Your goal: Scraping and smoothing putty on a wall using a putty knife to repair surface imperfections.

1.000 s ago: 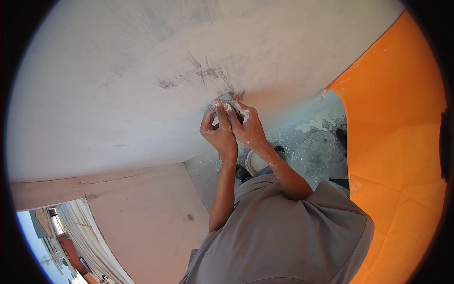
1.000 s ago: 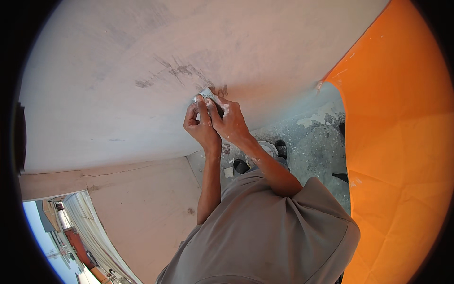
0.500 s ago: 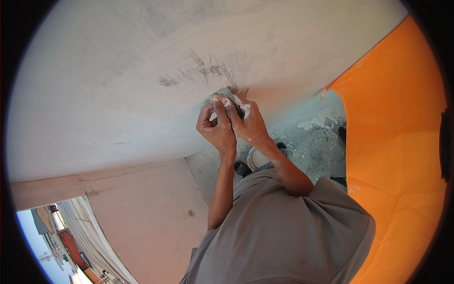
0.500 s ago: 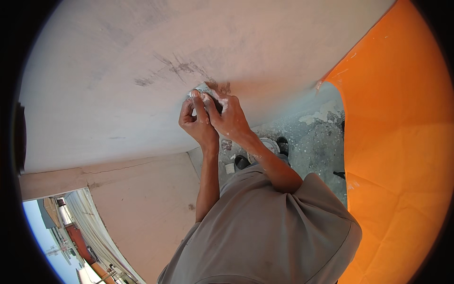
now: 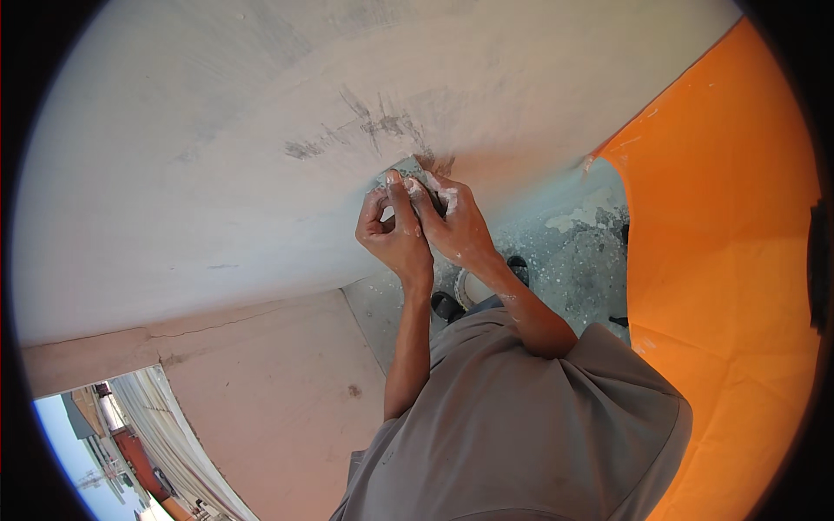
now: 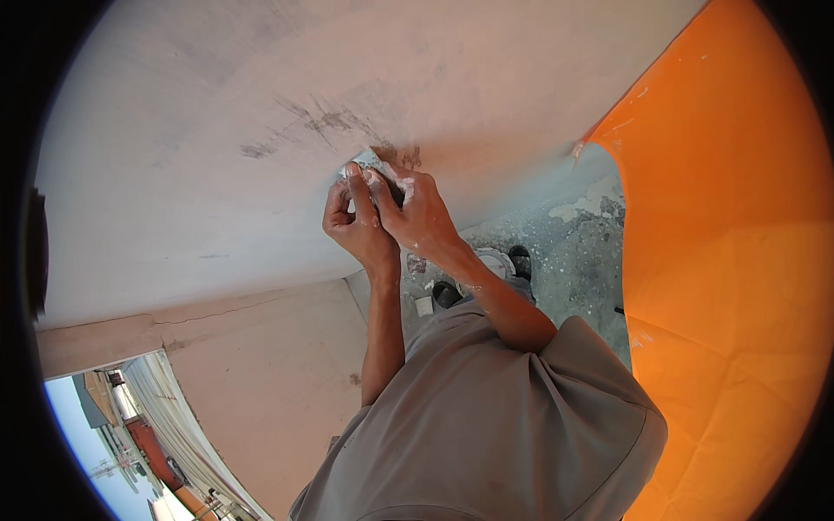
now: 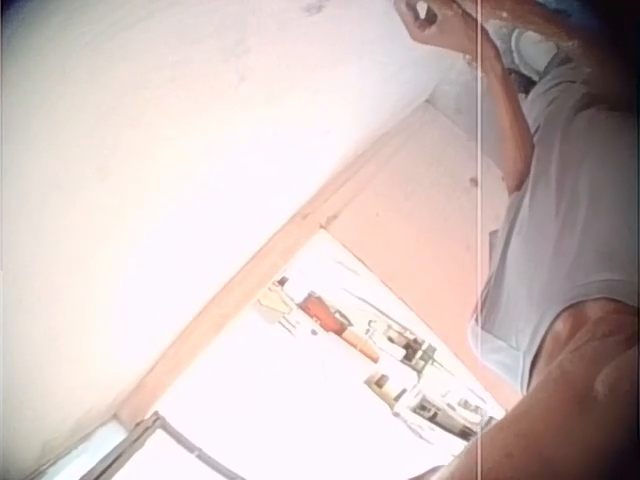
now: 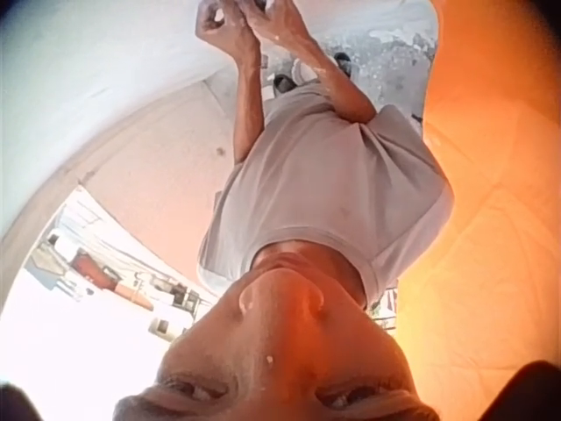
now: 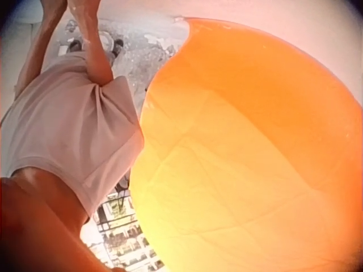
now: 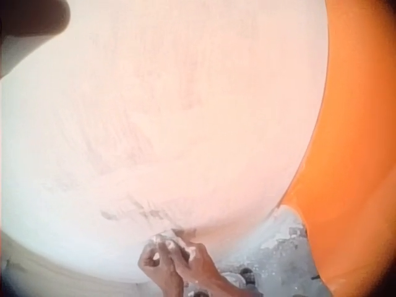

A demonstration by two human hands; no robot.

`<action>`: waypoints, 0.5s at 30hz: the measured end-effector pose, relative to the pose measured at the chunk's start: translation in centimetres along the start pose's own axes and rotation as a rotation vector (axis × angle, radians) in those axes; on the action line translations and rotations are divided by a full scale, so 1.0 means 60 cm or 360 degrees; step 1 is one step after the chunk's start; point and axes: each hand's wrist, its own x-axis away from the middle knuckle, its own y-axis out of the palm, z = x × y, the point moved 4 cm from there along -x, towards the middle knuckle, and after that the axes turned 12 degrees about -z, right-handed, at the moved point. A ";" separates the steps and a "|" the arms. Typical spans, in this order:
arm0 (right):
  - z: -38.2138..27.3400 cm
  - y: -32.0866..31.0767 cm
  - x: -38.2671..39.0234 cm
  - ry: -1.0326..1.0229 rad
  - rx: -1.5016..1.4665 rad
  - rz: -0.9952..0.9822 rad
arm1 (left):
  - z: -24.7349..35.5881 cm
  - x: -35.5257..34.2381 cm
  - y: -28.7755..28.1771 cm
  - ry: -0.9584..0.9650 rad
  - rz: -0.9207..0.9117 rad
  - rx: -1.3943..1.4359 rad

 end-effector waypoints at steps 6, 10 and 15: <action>-0.013 0.002 -0.011 -0.0202 0.0022 0.0036 | 0.015 -0.012 0.007 0.0033 -0.0014 0.0014; 0.008 0.005 -0.008 -0.0014 -0.0096 0.0055 | -0.003 -0.008 0.002 -0.0031 -0.0043 -0.0067; -0.012 0.006 -0.006 -0.0046 -0.0029 0.0018 | 0.005 -0.006 -0.007 0.0050 -0.0035 -0.0007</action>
